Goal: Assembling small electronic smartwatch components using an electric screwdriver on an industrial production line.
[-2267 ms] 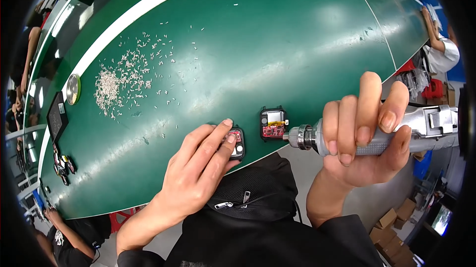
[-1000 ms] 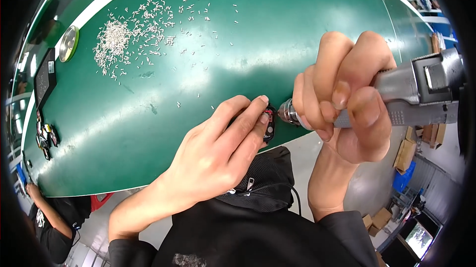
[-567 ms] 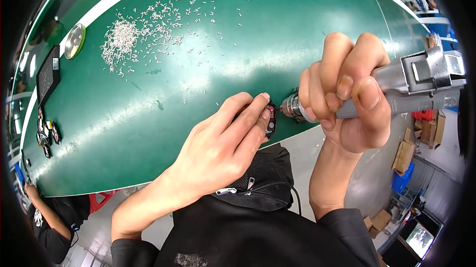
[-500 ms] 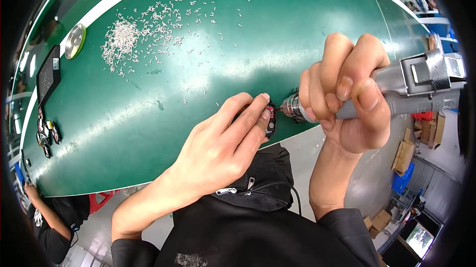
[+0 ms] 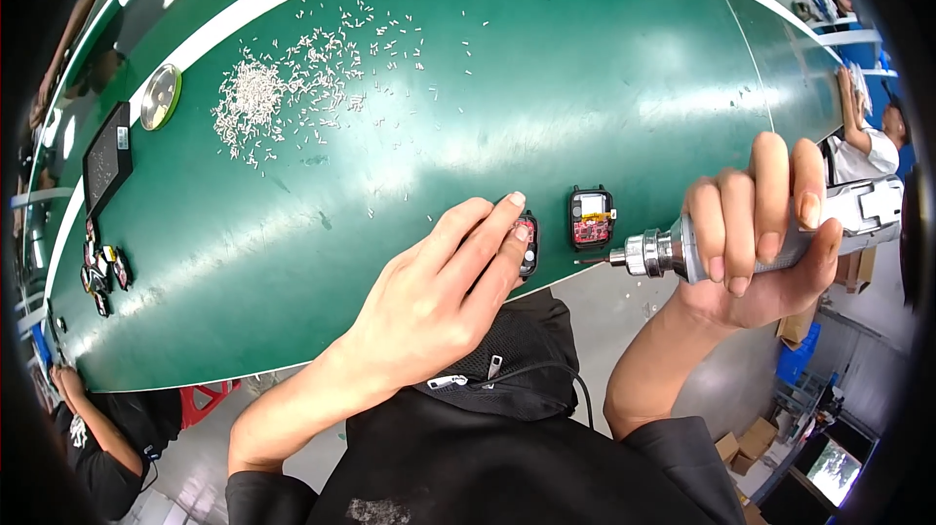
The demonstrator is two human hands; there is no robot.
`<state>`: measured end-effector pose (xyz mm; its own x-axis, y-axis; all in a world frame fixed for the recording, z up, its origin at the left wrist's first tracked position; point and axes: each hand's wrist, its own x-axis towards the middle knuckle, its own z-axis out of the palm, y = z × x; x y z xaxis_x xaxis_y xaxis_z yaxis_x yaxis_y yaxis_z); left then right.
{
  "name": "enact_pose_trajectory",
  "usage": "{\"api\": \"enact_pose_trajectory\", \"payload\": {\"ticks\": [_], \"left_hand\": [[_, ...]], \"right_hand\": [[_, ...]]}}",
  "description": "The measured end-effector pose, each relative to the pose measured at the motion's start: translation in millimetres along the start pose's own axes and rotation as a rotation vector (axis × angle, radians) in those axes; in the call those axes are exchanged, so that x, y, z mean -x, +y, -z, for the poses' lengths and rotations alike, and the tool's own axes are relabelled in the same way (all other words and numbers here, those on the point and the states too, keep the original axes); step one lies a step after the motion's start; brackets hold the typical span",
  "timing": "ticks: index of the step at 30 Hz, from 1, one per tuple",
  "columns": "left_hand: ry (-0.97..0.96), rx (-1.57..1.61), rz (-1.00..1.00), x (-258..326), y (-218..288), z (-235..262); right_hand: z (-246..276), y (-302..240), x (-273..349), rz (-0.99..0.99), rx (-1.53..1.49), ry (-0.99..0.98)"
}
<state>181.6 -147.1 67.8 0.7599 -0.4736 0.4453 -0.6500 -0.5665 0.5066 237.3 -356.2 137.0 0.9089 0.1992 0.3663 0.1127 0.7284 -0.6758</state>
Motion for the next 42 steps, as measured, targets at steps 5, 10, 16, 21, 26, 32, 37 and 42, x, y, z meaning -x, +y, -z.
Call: {"api": "enact_pose_trajectory", "payload": {"ticks": [5,10,16,21,26,32,37,42], "left_hand": [[-0.098,-0.093,-0.003,-13,4,4],[-0.161,-0.207,0.002,-51,-12,5],[-0.016,-0.316,-0.021,-105,-41,-10],[-0.131,-0.101,-0.117,-88,-5,-3],[-0.356,0.031,-0.217,-74,14,-11],[-0.267,-0.11,-0.217,-64,11,-13],[-0.118,-0.257,-0.027,-57,11,-11],[-0.12,-0.269,-0.058,-53,19,-17]], "right_hand": [[23,-15,32,0.002,-0.077,0.003],[29,-21,56,0.024,-0.153,0.143],[38,-26,74,0.084,-0.174,0.169],[49,-36,93,0.118,-0.156,0.255],[57,-33,104,0.105,-0.223,0.29],[56,-28,105,0.107,-0.222,0.308],[51,-19,96,0.084,-0.24,0.274],[43,-12,86,0.057,-0.251,0.229]]}}
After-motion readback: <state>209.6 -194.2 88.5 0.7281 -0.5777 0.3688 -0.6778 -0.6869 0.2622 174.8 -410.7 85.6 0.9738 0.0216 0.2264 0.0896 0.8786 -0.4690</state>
